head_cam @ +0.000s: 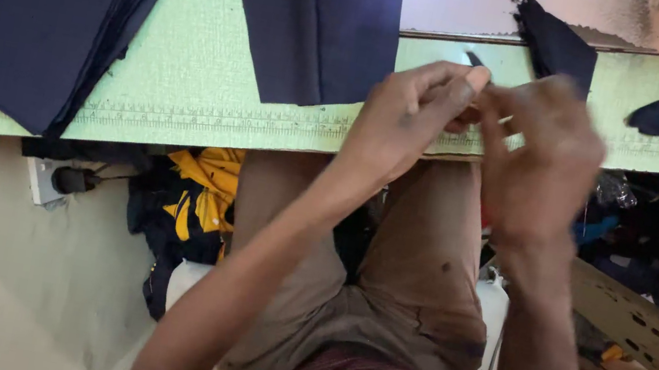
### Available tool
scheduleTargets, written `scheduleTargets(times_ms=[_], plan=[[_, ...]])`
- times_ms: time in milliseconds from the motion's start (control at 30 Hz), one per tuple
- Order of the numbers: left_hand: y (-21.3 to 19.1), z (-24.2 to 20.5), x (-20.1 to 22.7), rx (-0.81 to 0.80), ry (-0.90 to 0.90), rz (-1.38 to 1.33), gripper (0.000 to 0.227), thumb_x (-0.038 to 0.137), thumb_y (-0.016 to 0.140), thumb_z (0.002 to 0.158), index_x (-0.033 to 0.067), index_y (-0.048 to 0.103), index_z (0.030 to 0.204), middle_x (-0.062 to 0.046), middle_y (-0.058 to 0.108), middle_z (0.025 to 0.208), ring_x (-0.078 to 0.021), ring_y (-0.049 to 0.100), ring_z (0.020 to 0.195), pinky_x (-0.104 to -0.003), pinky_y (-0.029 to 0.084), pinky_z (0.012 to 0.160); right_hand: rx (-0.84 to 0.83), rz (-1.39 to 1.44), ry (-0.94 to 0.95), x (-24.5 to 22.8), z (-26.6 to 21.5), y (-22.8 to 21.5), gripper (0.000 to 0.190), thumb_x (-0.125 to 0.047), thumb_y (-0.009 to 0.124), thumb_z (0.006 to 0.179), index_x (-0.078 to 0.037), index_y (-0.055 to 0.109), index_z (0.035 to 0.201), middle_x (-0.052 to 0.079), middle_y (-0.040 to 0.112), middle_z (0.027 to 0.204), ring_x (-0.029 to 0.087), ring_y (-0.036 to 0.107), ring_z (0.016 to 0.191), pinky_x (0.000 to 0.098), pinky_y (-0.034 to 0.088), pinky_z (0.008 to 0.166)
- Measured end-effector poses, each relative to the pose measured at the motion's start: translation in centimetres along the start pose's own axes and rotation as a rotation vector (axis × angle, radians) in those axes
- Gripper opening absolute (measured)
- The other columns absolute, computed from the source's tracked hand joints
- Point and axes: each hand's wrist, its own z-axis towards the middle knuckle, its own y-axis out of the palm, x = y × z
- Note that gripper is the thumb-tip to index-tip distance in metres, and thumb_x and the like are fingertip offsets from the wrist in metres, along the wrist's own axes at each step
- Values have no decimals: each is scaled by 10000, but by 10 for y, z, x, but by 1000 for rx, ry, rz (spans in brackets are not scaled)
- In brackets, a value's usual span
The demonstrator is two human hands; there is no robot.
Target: Folding and aligning fabric pieces on a sewing machine table
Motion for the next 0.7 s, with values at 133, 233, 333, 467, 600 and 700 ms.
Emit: scheduleTargets(times_ms=[133, 233, 333, 467, 600, 700], plan=[[-5, -1, -17, 152, 42, 32, 403, 418, 469, 1031, 76, 660, 931, 66, 599, 892, -58, 523, 890, -281, 421, 742, 25, 217, 123, -38, 1, -21, 183, -29, 847, 1090, 85, 772, 1212, 218, 728, 1089, 265, 661, 821, 366, 541, 709], [-20, -16, -5, 149, -2, -47, 282, 317, 507, 1053, 151, 569, 834, 123, 423, 812, -14, 397, 785, -247, 347, 666, -125, 516, 411, -40, 2, -19, 304, -118, 760, 1059, 38, 631, 1287, 161, 681, 1104, 224, 667, 903, 309, 554, 753], [-32, -26, 16, 181, 17, 166, 272, 286, 498, 1060, 112, 611, 885, 89, 434, 775, -28, 378, 734, -271, 333, 623, -143, 1027, 712, -57, 0, 6, 208, -115, 762, 995, -16, 637, 1128, 54, 669, 828, 131, 678, 653, 206, 525, 633], [-55, -20, 10, 249, 150, 298, 133, 120, 615, 1011, 66, 704, 1093, -43, 711, 975, -128, 625, 815, -264, 502, 697, -181, 1028, 672, -68, 16, 7, 64, -74, 726, 1031, -35, 686, 999, 55, 659, 802, 137, 679, 638, 201, 527, 604], [-76, 7, 5, 187, 404, 577, 96, -13, 654, 969, 25, 657, 1057, -114, 668, 988, -268, 677, 866, -377, 504, 715, -281, 870, 489, -68, 31, 23, 104, -59, 679, 1058, -10, 666, 967, 98, 719, 749, 131, 706, 564, 225, 592, 524], [-77, 27, -17, 197, 463, 773, 109, 5, 686, 919, 67, 641, 997, -103, 628, 964, -314, 639, 832, -443, 453, 635, -299, 692, 388, -56, 41, 36, 110, 29, 719, 1041, 3, 677, 943, 105, 739, 754, 111, 684, 506, 208, 598, 440]])
